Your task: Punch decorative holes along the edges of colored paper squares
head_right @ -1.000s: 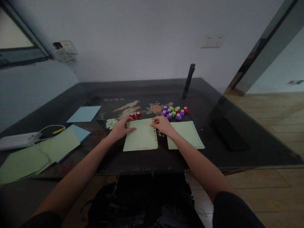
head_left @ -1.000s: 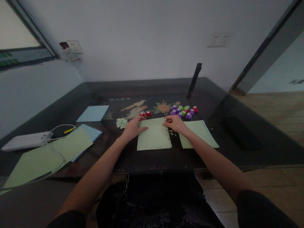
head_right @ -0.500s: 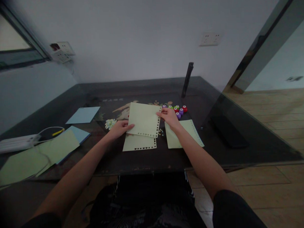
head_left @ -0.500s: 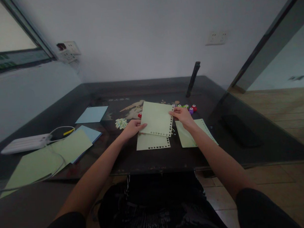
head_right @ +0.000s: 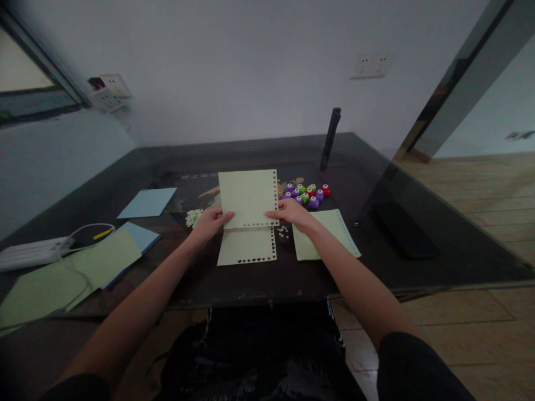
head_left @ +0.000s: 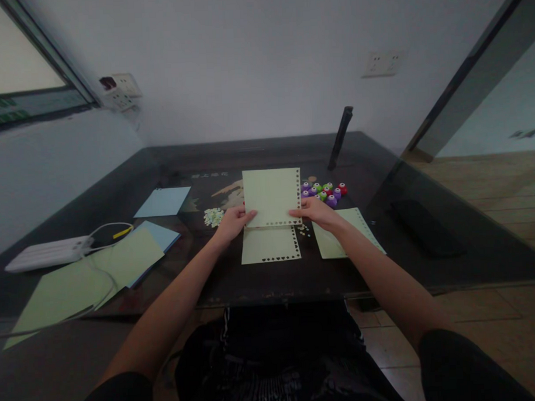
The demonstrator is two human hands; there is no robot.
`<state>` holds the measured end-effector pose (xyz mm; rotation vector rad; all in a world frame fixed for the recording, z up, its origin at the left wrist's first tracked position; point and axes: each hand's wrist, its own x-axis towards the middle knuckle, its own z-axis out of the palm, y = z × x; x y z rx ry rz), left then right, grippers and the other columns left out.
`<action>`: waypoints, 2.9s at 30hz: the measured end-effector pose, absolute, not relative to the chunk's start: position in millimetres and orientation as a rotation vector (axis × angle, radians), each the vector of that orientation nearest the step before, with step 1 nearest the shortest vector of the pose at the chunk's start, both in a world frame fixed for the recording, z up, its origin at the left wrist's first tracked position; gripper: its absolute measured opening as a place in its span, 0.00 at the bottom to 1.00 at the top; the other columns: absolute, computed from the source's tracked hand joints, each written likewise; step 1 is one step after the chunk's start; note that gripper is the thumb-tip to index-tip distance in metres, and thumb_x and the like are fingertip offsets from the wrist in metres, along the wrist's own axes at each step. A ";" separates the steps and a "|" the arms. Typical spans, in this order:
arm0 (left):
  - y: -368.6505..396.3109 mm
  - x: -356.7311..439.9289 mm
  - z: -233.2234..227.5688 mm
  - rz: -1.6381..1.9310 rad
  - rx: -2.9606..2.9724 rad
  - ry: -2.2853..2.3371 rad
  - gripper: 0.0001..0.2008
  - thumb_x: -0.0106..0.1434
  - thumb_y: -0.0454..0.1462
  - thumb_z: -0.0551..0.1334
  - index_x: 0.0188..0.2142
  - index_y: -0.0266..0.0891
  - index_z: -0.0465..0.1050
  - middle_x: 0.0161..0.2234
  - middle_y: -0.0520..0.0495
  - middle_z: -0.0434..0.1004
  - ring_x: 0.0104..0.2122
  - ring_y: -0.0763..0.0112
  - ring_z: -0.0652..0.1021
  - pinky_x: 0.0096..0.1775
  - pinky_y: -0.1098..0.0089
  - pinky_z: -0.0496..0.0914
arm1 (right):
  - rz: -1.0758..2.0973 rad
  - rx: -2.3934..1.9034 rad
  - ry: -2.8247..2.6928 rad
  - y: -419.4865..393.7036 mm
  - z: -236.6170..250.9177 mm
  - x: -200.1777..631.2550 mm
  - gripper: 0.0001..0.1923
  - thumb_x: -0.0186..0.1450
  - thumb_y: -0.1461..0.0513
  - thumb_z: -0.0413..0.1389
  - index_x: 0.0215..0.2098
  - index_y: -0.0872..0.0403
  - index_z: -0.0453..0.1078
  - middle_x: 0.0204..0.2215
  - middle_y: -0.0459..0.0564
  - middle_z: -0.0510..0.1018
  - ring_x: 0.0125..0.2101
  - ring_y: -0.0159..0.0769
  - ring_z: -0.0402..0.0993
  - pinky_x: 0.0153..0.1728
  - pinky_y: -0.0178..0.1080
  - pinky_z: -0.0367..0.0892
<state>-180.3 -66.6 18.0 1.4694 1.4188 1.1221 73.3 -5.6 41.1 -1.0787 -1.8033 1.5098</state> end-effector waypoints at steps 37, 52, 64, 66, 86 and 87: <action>-36.0 -159.3 57.0 1.182 1.899 1.873 0.12 0.56 0.42 0.62 0.38 0.39 0.70 0.35 0.44 0.76 0.33 0.65 0.75 0.35 0.65 0.67 | 1.289 -1.073 -1.283 -15.3 46.4 117.8 0.19 0.48 0.59 0.64 0.37 0.59 0.74 0.35 0.57 0.80 0.24 0.36 0.76 0.18 0.32 0.64; -53.8 -74.9 34.8 1.184 0.813 0.867 0.08 0.58 0.32 0.63 0.38 0.32 0.73 0.34 0.44 0.76 0.30 0.74 0.76 0.43 0.67 0.70 | 1.265 -0.973 -1.180 -8.8 38.2 113.4 0.19 0.47 0.58 0.66 0.35 0.58 0.74 0.34 0.54 0.81 0.20 0.33 0.74 0.14 0.31 0.61; -56.9 -71.3 39.2 1.301 0.823 0.803 0.08 0.56 0.27 0.64 0.36 0.33 0.67 0.34 0.45 0.75 0.36 0.68 0.80 0.49 0.62 0.70 | 1.064 -1.005 -1.389 -14.3 37.5 108.9 0.18 0.51 0.54 0.63 0.34 0.58 0.75 0.29 0.54 0.81 0.23 0.39 0.76 0.20 0.35 0.68; -57.8 -70.8 40.4 1.297 0.825 0.799 0.08 0.56 0.27 0.64 0.36 0.33 0.67 0.34 0.44 0.76 0.36 0.68 0.80 0.49 0.63 0.70 | 1.047 -1.018 -1.389 -16.9 39.7 107.7 0.18 0.51 0.54 0.63 0.34 0.59 0.75 0.29 0.55 0.81 0.23 0.39 0.76 0.21 0.36 0.69; -57.3 -68.5 38.4 1.332 0.868 0.814 0.08 0.56 0.32 0.66 0.36 0.33 0.71 0.35 0.44 0.77 0.35 0.70 0.79 0.43 0.69 0.72 | 0.927 -1.109 -1.484 -24.7 49.8 106.6 0.18 0.52 0.55 0.61 0.35 0.61 0.76 0.30 0.58 0.81 0.25 0.41 0.76 0.24 0.39 0.71; -57.7 -68.1 38.5 1.332 0.870 0.812 0.08 0.56 0.32 0.66 0.36 0.33 0.72 0.35 0.44 0.77 0.36 0.69 0.79 0.44 0.68 0.72 | 0.922 -1.105 -1.488 -25.1 50.2 106.3 0.18 0.52 0.56 0.61 0.35 0.61 0.76 0.31 0.59 0.81 0.26 0.42 0.77 0.25 0.39 0.72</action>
